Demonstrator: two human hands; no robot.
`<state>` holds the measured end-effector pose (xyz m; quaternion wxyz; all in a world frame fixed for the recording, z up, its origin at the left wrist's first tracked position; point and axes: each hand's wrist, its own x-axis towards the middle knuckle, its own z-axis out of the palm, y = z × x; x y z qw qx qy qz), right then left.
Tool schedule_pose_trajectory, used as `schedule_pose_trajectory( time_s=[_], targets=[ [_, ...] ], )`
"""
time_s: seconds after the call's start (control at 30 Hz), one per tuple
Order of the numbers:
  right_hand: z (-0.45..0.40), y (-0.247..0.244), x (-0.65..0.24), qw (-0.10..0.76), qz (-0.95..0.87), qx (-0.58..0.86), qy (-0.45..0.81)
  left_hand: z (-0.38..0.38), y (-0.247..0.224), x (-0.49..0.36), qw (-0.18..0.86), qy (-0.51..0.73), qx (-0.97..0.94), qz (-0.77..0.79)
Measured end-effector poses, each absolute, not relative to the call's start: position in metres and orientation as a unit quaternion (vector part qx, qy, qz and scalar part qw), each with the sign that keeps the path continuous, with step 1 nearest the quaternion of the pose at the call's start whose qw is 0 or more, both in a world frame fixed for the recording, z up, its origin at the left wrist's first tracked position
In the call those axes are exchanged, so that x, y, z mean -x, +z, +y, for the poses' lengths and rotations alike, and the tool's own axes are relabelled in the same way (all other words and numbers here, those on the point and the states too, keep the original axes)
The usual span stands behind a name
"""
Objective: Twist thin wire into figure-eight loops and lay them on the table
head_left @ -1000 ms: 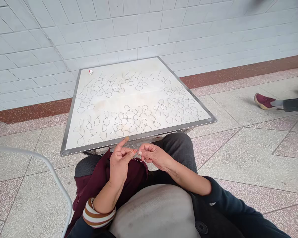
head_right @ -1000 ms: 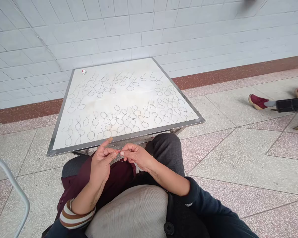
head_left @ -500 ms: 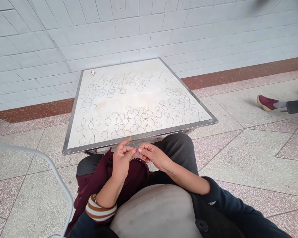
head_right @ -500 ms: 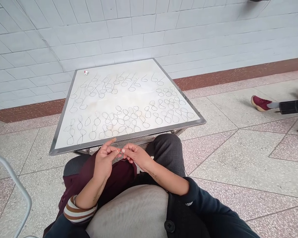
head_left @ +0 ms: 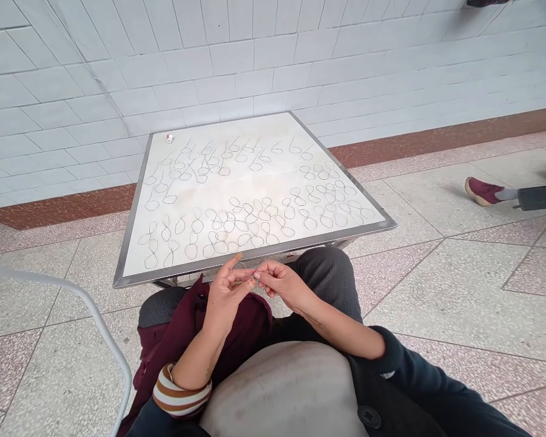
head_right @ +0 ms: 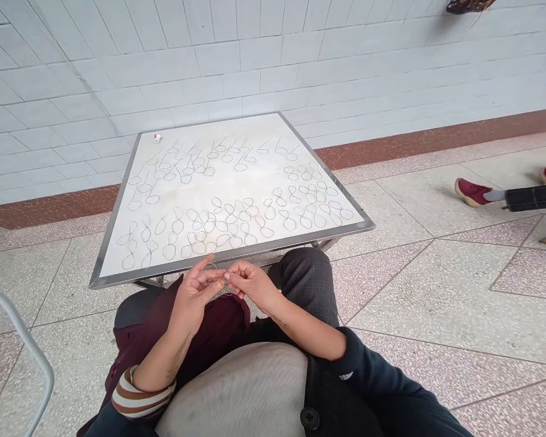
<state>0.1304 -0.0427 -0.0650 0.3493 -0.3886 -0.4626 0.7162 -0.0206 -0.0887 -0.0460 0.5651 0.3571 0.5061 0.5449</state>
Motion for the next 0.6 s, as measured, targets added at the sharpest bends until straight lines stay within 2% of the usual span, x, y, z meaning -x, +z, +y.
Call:
schedule_pose_trajectory(
  time_s=[0.3, 0.6],
  targets=[
    [-0.0365, -0.0686, -0.1343, 0.380, -0.458, 0.380, 0.708, -0.0906, -0.0494, 0.0210, 0.566, 0.565, -0.325, 0.505],
    [-0.0376, -0.0665, -0.1353, 0.366, -0.539, 0.390, 0.650, -0.0892, -0.0504, 0.0143, 0.597, 0.589, -0.238, 0.489]
  ],
)
